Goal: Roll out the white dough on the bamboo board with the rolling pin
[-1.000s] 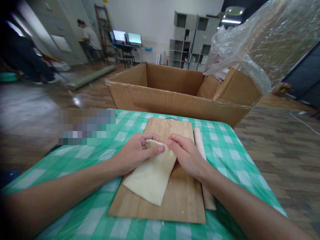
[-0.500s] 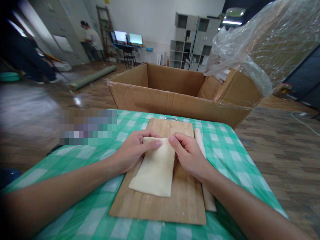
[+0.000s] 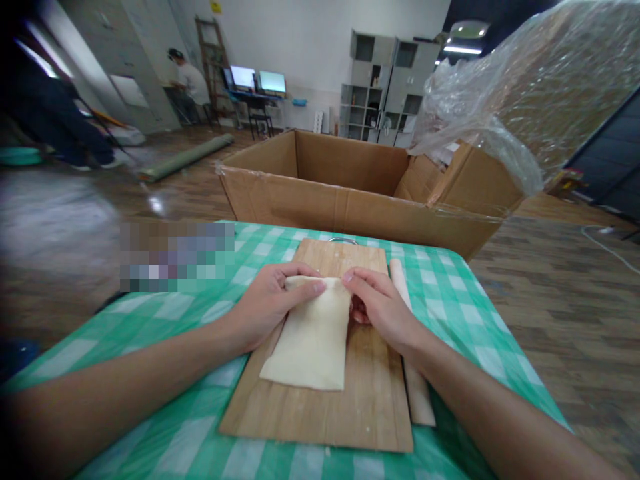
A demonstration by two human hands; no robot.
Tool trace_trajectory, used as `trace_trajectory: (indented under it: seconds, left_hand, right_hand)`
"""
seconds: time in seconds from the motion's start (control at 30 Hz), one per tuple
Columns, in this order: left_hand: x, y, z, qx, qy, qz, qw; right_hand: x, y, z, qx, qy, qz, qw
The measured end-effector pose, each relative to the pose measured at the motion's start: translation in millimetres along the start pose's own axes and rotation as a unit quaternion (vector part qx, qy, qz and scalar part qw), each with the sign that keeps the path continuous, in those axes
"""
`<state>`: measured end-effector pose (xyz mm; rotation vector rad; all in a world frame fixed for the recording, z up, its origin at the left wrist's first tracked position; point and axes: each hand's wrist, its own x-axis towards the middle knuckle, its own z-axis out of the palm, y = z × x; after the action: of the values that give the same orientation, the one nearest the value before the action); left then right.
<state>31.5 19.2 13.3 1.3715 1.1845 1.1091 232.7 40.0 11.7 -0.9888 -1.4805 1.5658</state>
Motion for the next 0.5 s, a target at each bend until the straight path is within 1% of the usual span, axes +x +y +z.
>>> trace_trajectory:
  seconds: [0.13,0.2,0.3,0.37,0.5]
  left_hand:
    - [0.1,-0.8,0.8,-0.031,0.013,-0.009,0.999]
    - [0.0,-1.0,1.0,-0.045,0.013,-0.013,0.999]
    - [0.1,-1.7,0.6,-0.06,0.015,-0.015,0.998]
    - [0.2,-2.3,0.4,-0.063,0.015,-0.016,0.998]
    - [0.6,-2.9,0.4,-0.077,0.011,-0.022,0.997]
  right_hand:
    - [-0.3,-1.3,0.3,-0.041,0.018,-0.052,0.998]
    - [0.1,0.1,0.2,-0.019,0.022,-0.05,0.998]
    - [0.7,2.1,-0.2,0.023,0.009,-0.018,1.0]
    - [0.6,1.6,-0.3,0.009,0.011,-0.024,1.0]
    - [0.1,-0.7,0.0,-0.039,0.057,-0.062,0.996]
